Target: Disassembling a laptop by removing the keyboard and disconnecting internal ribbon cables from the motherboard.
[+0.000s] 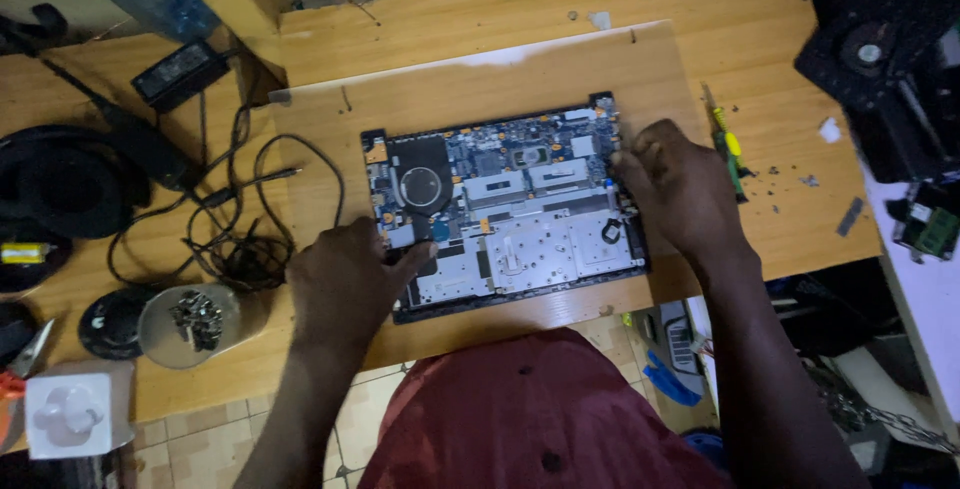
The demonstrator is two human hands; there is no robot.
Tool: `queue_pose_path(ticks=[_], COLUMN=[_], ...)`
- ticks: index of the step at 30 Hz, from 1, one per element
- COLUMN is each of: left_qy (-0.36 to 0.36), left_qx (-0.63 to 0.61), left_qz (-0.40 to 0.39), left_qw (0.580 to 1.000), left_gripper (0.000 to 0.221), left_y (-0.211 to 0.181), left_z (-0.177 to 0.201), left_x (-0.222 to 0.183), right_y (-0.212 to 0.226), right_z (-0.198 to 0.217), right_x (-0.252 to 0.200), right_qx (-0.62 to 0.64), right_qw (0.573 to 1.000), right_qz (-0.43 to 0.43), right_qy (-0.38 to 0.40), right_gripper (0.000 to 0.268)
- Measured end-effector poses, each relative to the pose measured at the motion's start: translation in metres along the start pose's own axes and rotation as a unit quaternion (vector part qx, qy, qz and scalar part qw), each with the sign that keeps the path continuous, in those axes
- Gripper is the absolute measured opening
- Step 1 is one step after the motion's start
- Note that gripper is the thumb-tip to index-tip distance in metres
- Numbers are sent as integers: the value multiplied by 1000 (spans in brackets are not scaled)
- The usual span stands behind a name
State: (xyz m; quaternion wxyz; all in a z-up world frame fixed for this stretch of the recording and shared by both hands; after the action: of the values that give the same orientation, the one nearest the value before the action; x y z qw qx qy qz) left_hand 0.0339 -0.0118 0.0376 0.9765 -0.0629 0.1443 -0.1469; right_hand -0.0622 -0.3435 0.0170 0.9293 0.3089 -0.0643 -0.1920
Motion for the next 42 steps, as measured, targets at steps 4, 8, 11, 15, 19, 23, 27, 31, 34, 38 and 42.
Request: queue_pose_path(ticks=[4,8,11,15,19,23,27,31,34,38,42], left_qy=[-141,-191,-178,-187,-149,-177,-205,-240,-219,-213,-180], left_qx=[18,-37,-25,-18,-32,-39,-48,-56,-59,-81,-145], left_qz=[-70,-209,-229,-223,-205,-212,-209,-220,-226,-204,-172], left_qw=[987,958,957,956,967,960,955,944,947,952,958], left_gripper=[48,42,39,32,30,31,30,39,43,40,39], left_y=[-8,-11,-7,-4,-4,-4,-5,-8,-14,-21,-23], left_z=[-7,-14,-24,-36,-33,-38,-43,-46,-40,-44,-46], left_x=[-6,-2,3,7,7,7,8,10,9,13,19], right_y=[16,-6,-22,-26,-1,4,1,-17,-9,-16,-1], right_z=[-6,-15,-19,-16,-3,-5,-15,-30,-28,-30,-25], right_x=[-23,-34,-31,-34,-42,-62,-72,-83,-82,-84,-81], right_qx=[102,138,171,198,191,211,155,174,172,168,181], right_qw=[994,990,985,979,980,977,983,978,976,975,974], right_qz=[39,40,37,45,41,39,81,58,89,98,92], right_qy=[-1,4,14,24,42,12,-48,-94,-102,-104,-99], right_gripper=[10,15,18,14,14,14,11,11,11,13,12])
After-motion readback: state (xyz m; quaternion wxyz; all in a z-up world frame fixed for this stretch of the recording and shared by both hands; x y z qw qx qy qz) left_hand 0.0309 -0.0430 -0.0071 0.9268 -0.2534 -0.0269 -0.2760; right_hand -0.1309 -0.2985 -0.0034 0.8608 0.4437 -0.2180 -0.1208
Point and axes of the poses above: each hand's wrist, its own x-axis towards the middle knuckle, its own z-axis out of the back of the hand, y = z × x, the point moved 2 cm from there along x, towards the middle knuckle, and after that the axes turned 7 degrees about x, right-handed, at the moved point
